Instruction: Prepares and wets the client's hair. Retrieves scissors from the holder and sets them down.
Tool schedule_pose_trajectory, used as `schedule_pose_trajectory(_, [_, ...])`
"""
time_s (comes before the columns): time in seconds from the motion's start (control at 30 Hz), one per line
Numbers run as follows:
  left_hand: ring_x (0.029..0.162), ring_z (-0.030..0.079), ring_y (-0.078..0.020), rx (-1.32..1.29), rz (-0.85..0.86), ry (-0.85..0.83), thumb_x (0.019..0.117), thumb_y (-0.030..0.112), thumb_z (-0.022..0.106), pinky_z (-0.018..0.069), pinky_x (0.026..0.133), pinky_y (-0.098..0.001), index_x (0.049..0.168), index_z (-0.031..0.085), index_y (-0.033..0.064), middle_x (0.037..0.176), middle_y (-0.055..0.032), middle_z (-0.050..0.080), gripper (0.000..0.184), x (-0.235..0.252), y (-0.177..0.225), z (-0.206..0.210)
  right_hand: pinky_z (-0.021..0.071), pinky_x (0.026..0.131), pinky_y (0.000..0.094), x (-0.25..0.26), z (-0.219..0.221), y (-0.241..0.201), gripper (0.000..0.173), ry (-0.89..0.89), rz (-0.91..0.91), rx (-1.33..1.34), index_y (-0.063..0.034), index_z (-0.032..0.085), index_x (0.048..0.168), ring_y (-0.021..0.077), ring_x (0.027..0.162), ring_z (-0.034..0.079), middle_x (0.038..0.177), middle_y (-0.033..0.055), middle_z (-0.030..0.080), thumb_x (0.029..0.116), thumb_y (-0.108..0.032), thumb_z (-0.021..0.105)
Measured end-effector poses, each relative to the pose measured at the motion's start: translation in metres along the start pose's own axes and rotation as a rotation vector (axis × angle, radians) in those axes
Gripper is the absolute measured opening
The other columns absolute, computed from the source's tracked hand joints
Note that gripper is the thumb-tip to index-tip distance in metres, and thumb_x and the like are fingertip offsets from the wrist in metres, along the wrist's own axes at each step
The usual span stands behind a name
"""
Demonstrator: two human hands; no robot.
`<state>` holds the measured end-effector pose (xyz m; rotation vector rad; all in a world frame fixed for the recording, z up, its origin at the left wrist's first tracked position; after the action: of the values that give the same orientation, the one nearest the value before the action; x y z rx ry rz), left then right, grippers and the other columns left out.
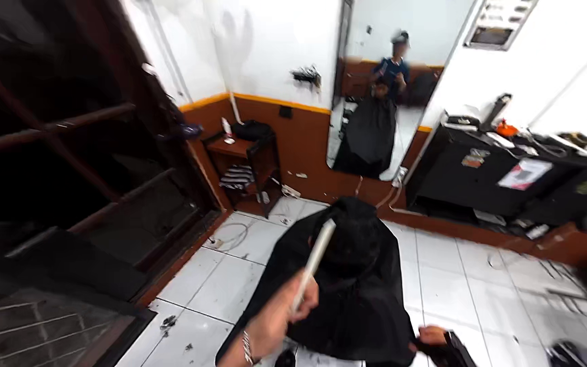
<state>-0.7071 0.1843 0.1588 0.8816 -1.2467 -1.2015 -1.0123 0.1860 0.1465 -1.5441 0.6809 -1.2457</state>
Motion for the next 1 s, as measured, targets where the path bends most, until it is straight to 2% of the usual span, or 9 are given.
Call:
schedule_pose_trajectory(0.07, [0.060,0.044,0.0053,0.391,0.180,0.053,0.1073,0.060,0.030,0.0378,0.054,-0.0121,0.099,0.052,0.0202,0.074,0.0124,0.049,0.046,0.025,0.032,-0.027,0.0513,0.108,0.0381,0.001,-0.001,-0.007,0.041,0.100,-0.053,-0.077,-0.0179,0.069,0.128,0.0169,0.126,0.062,0.132,0.0001,0.069,0.0944,-0.043,0.067])
schedule_pose_trajectory(0.17, [0.069,0.062,-0.0105,1.009,0.510,0.091,0.1088,0.035,0.044,0.0524,0.062,-0.0273,0.100,0.066,0.0044,0.081,-0.0051,0.065,0.039,0.059,0.060,-0.051,0.0450,0.116,0.0439,0.013,0.007,-0.021,0.038,0.116,-0.132,-0.124,-0.0178,0.070,0.129,0.0248,0.133,0.059,0.134,0.0060,0.069,0.0961,-0.037,0.065])
schedule_pose_trajectory(0.23, [0.080,0.071,-0.0286,1.273,0.635,-0.006,0.1068,0.028,0.046,0.0574,0.064,-0.0440,0.104,0.073,0.0065,0.098,-0.0153,0.072,0.034,0.074,0.058,-0.048,0.0480,0.113,0.0456,0.023,0.020,-0.033,0.038,0.081,-0.116,-0.159,-0.0152,0.069,0.129,0.0275,0.131,0.060,0.134,0.0090,0.069,0.0949,-0.031,0.065])
schedule_pose_trajectory(0.3, [0.080,0.072,-0.0334,1.382,0.738,-0.101,0.1034,0.019,0.049,0.0579,0.060,-0.0457,0.112,0.075,0.0098,0.103,-0.0170,0.073,0.029,0.084,0.049,-0.040,0.0513,0.110,0.0437,0.038,0.037,-0.045,0.040,0.042,-0.083,-0.222,-0.0096,0.067,0.130,0.0258,0.128,0.063,0.133,0.0102,0.069,0.0930,-0.023,0.063])
schedule_pose_trajectory(0.43, [0.076,0.070,-0.0330,1.400,0.860,-0.057,0.0998,0.013,0.051,0.0524,0.052,-0.0403,0.113,0.076,0.0085,0.101,-0.0171,0.072,0.028,0.105,0.029,-0.048,0.0561,0.101,0.0320,0.067,0.067,-0.051,0.037,0.004,-0.041,-0.426,-0.0020,0.066,0.121,0.0125,0.116,0.068,0.119,0.0060,0.074,0.0865,-0.011,0.058])
schedule_pose_trajectory(0.6, [0.072,0.068,-0.0355,1.259,0.673,0.089,0.1023,0.019,0.052,0.0517,0.050,-0.0455,0.114,0.077,0.0067,0.099,-0.0206,0.068,0.031,0.131,0.007,-0.073,0.0525,0.069,0.0169,0.089,0.090,-0.049,0.019,0.053,0.057,-0.649,-0.0086,0.067,0.096,-0.0019,0.082,0.066,0.087,-0.0041,0.070,0.0830,-0.015,0.054])
schedule_pose_trajectory(0.77, [0.075,0.067,-0.0289,1.036,0.524,0.272,0.1014,0.022,0.054,0.0568,0.064,-0.0399,0.110,0.079,0.0044,0.093,-0.0180,0.068,0.031,0.122,-0.012,-0.084,0.0547,0.076,0.0207,0.113,0.106,-0.060,0.030,-0.018,0.147,-0.727,-0.0077,0.070,0.107,0.0008,0.091,0.067,0.098,-0.0029,0.073,0.0825,-0.015,0.054])
schedule_pose_trajectory(0.9, [0.073,0.065,-0.0240,0.939,0.498,0.371,0.1005,0.021,0.057,0.0550,0.065,-0.0334,0.109,0.079,0.0043,0.090,-0.0158,0.066,0.029,0.115,-0.014,-0.086,0.0438,0.055,0.0168,0.127,0.125,-0.057,0.017,-0.029,0.241,-0.848,-0.0138,0.067,0.091,-0.0056,0.065,0.057,0.074,-0.0106,0.062,0.0818,-0.019,0.054])
schedule_pose_trajectory(1.0, [0.072,0.063,-0.0232,0.906,0.496,0.456,0.0993,0.017,0.058,0.0536,0.064,-0.0322,0.109,0.079,0.0024,0.088,-0.0159,0.065,0.027,0.115,-0.007,-0.095,0.0525,0.070,0.0192,0.130,0.130,-0.058,0.027,-0.035,0.213,-0.837,-0.0105,0.069,0.103,-0.0018,0.084,0.065,0.092,-0.0057,0.071,0.0827,-0.018,0.054])
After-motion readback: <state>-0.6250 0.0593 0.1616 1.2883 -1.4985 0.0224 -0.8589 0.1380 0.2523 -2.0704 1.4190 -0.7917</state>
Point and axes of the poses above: each hand's wrist, its own x-axis towards the middle knuckle, its own z-axis out of the palm, y = z × x, the point moved 5 cm from there along x, towards the middle knuckle
